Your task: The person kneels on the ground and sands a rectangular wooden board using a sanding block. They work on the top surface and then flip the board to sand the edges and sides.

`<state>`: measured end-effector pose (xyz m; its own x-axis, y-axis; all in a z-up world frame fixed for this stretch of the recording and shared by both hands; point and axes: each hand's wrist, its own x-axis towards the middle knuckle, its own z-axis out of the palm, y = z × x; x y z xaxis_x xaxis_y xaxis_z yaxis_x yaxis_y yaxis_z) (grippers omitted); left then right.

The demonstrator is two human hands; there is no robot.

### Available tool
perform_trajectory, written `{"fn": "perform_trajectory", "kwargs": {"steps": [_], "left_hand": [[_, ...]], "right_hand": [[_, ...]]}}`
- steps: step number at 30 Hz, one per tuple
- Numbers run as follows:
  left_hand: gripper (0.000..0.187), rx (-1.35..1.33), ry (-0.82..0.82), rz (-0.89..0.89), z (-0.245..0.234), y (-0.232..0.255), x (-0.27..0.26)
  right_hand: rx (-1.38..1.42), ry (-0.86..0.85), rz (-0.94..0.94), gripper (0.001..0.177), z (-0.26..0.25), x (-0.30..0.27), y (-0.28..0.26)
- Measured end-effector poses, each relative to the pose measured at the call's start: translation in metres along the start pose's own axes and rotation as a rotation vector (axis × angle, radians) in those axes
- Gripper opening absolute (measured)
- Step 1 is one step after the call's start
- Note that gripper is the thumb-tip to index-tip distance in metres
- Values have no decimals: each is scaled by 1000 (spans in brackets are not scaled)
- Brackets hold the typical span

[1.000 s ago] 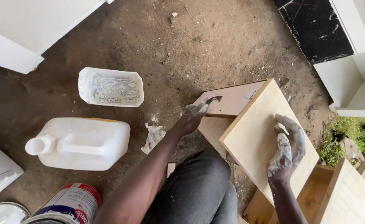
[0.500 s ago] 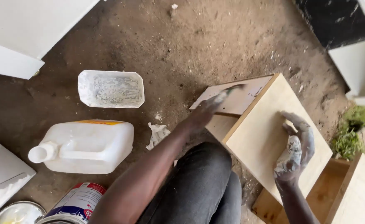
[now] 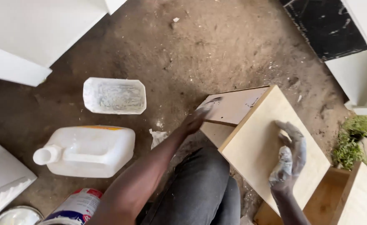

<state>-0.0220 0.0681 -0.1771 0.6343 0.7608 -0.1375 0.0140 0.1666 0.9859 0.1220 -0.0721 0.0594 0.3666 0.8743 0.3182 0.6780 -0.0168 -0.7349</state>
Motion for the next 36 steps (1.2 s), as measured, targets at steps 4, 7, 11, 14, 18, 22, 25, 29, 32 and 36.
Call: {"fn": "perform_trajectory", "kwargs": {"steps": [4, 7, 11, 14, 18, 22, 25, 29, 32, 36], "left_hand": [[72, -75, -65, -40, 11, 20, -25], [57, 180, -5, 55, 8, -113, 11], [76, -222, -95, -40, 16, 69, -34], [70, -117, -121, 93, 17, 4, -13], [85, -174, -14, -485, -7, 15, -15], [59, 372, -103, -54, 52, -159, 57], [73, 188, 24, -188, 11, -75, 25], [66, -55, -73, 1, 24, 18, 13], [81, -204, -75, -148, -10, -5, 24], [88, -219, -103, -175, 9, 12, 37]], "right_hand": [[-32, -17, -7, 67, -3, -6, 6], [-8, -10, -48, 69, -3, -2, 2], [-82, -15, -125, 58, -3, 0, 9], [-48, 2, -42, 61, 3, 3, -4], [-82, -62, -154, 102, -5, 4, 6], [-70, -12, -120, 74, -1, 0, 6], [-46, -14, -91, 62, 3, -4, -2], [-21, -9, -22, 75, 4, 2, 4], [-57, -52, -153, 61, -1, 3, 10], [-29, -46, -52, 81, 5, 1, 8]]}}
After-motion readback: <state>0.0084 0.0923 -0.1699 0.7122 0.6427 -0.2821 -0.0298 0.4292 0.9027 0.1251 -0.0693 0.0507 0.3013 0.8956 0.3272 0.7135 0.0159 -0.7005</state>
